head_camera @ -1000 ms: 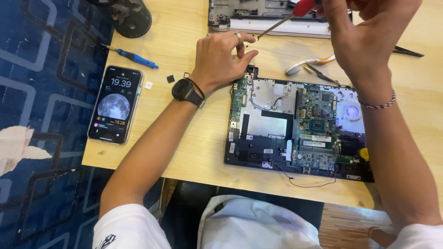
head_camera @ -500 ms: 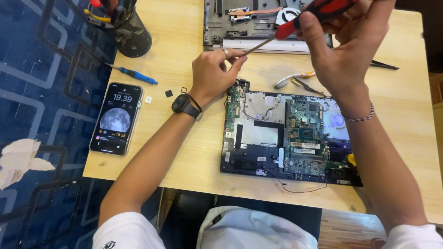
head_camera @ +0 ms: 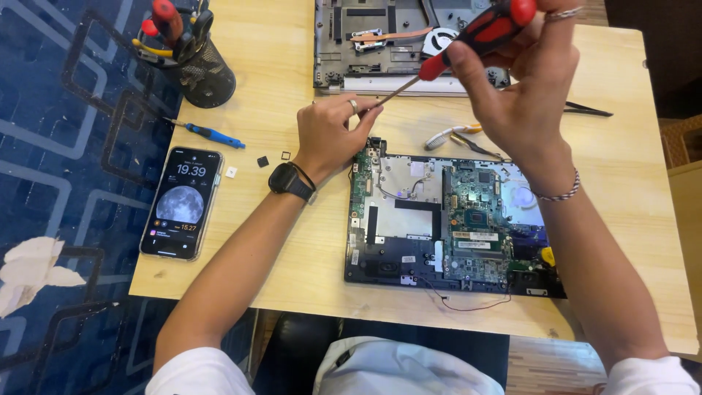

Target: Repairing a laptop by unscrewing and adjusting internal components on the motherboard.

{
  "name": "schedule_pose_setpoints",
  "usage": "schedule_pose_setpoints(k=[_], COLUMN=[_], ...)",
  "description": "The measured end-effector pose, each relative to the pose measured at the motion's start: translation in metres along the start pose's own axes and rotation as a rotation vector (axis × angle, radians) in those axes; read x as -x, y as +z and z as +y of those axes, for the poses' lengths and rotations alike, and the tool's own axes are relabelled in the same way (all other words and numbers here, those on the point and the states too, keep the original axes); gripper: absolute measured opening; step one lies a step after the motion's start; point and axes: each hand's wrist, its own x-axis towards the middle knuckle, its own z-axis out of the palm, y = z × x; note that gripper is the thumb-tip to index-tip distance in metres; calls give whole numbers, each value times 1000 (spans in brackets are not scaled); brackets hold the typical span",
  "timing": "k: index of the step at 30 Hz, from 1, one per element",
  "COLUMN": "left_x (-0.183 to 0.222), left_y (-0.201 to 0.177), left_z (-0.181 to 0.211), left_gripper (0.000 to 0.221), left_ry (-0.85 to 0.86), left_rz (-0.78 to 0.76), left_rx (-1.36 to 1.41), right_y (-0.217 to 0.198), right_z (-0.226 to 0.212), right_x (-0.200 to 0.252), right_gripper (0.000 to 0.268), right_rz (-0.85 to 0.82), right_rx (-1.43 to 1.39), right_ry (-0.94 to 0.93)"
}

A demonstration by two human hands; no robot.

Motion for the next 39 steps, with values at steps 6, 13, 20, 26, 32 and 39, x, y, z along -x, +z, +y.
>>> schedule_pose_setpoints(k=[6, 13, 20, 26, 32, 39], left_x=[3, 2, -2, -2, -1, -2], left_y=[0, -2, -7, -8, -9, -9], left_z=[3, 0, 7, 9, 12, 10], left_gripper=[18, 17, 14, 21, 12, 14], left_ry=[144, 176, 160, 164, 155, 187], left_rz=[-4, 8, 13, -27, -23, 3], left_rx=[-116, -139, -94, -63, 0, -4], right_y=[-1, -13, -12, -16, -14, -15], right_z=[-7, -15, -1, -4, -6, -2], right_x=[-1, -8, -2, -4, -3, 2], right_gripper=[43, 53, 51, 46, 47, 46], right_rz=[-41, -164, -88, -57, -62, -47], right_rx=[95, 35, 8, -89, -70, -8], right_ry=[44, 63, 58, 87, 73, 72])
